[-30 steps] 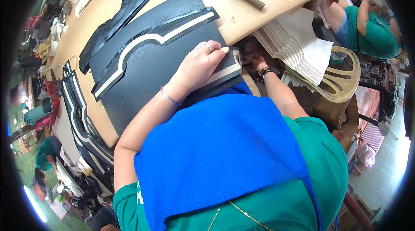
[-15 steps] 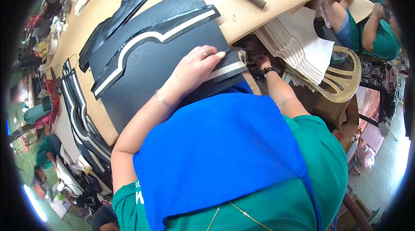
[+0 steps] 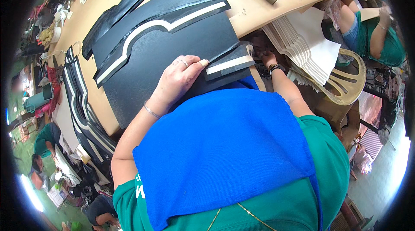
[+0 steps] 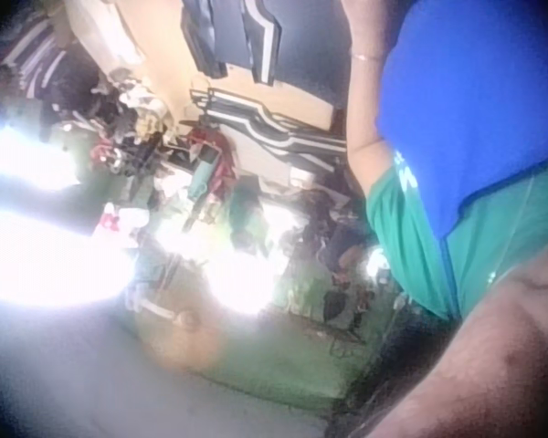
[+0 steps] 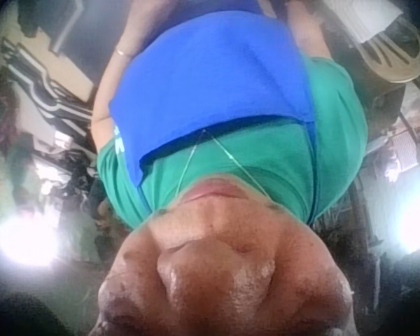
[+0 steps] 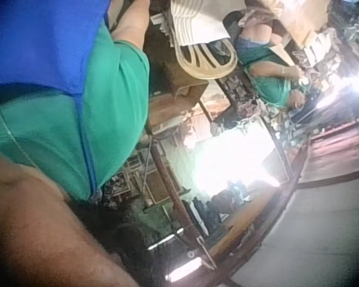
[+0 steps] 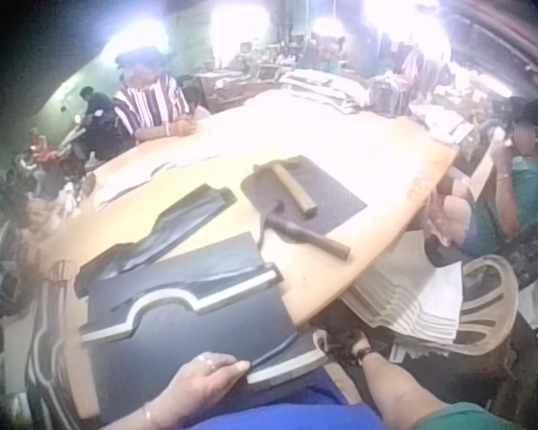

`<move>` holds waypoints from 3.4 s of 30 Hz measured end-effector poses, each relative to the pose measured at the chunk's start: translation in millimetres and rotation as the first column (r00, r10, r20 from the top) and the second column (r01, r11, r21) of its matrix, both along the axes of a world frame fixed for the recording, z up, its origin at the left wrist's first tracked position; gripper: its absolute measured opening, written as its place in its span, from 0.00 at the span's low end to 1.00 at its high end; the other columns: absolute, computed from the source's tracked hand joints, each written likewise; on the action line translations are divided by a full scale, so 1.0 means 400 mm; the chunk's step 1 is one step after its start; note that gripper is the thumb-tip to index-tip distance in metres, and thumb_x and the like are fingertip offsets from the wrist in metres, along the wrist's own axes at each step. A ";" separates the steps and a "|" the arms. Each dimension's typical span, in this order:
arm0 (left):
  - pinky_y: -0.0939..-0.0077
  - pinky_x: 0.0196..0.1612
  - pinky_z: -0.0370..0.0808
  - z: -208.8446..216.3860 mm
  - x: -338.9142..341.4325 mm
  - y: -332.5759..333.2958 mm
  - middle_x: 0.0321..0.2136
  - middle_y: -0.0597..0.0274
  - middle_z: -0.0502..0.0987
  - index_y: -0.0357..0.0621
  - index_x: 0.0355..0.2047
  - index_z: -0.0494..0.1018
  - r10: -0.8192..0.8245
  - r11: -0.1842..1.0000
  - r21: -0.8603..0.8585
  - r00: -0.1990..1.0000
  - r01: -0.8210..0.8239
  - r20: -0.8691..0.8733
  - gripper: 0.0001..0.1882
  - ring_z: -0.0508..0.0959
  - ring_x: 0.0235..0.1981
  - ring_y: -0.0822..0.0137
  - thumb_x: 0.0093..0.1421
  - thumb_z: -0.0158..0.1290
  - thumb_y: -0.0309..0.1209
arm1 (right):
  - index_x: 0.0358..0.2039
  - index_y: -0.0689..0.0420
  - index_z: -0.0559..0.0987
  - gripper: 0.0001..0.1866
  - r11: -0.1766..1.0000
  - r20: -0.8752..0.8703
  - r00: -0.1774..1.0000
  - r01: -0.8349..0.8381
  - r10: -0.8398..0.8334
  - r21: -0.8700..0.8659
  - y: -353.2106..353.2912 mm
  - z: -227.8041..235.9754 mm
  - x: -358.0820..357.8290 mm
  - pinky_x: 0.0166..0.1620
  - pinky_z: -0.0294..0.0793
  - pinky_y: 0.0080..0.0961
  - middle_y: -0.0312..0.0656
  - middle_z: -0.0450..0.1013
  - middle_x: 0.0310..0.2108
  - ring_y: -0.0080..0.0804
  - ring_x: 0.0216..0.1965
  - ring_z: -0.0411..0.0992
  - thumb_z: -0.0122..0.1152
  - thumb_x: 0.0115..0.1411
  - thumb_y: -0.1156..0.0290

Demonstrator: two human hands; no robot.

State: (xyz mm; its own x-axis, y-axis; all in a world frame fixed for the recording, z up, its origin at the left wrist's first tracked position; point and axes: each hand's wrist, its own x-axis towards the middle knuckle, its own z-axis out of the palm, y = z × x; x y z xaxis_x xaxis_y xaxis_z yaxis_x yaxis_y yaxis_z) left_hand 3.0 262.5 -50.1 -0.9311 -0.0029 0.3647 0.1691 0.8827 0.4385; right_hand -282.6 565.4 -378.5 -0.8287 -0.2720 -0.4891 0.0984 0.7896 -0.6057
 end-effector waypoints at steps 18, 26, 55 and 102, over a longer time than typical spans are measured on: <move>0.28 0.66 0.42 0.018 -0.097 0.029 0.70 0.54 0.54 0.68 0.61 0.69 -0.004 0.965 -0.253 0.964 0.074 0.266 0.24 0.54 0.71 0.52 0.65 0.49 0.50 | 0.58 0.49 0.75 0.25 0.833 0.014 0.999 0.036 -0.053 0.552 0.067 0.125 0.015 0.61 0.67 0.49 0.49 0.71 0.60 0.46 0.63 0.67 0.53 0.63 0.54; 0.24 0.64 0.46 -0.009 -0.196 0.072 0.69 0.51 0.56 0.59 0.63 0.67 -0.114 0.971 -0.191 0.979 0.147 0.171 0.28 0.54 0.70 0.52 0.67 0.44 0.54 | 0.44 0.59 0.76 0.19 0.967 -0.233 0.967 0.155 -0.107 0.201 0.208 0.309 -0.046 0.49 0.73 0.33 0.46 0.77 0.41 0.37 0.44 0.76 0.66 0.59 0.60; 0.74 0.36 0.76 0.203 0.128 -0.445 0.25 0.62 0.78 0.44 0.38 0.80 0.522 0.824 0.107 0.819 -0.557 0.239 0.16 0.77 0.29 0.70 0.62 0.60 0.45 | 0.53 0.60 0.75 0.18 0.460 -0.284 0.927 -0.368 0.244 -0.808 -0.530 0.855 0.075 0.45 0.74 0.15 0.35 0.75 0.44 0.19 0.44 0.73 0.65 0.63 0.73; 0.59 0.49 0.75 0.048 -0.034 -0.878 0.40 0.44 0.80 0.39 0.46 0.73 0.874 0.450 0.514 0.242 -0.731 -0.421 0.13 0.80 0.43 0.48 0.67 0.46 0.33 | 0.35 0.60 0.80 0.06 0.427 -0.676 0.598 -0.795 0.431 -0.431 -0.459 0.815 0.271 0.42 0.76 0.30 0.44 0.77 0.33 0.39 0.36 0.77 0.67 0.57 0.76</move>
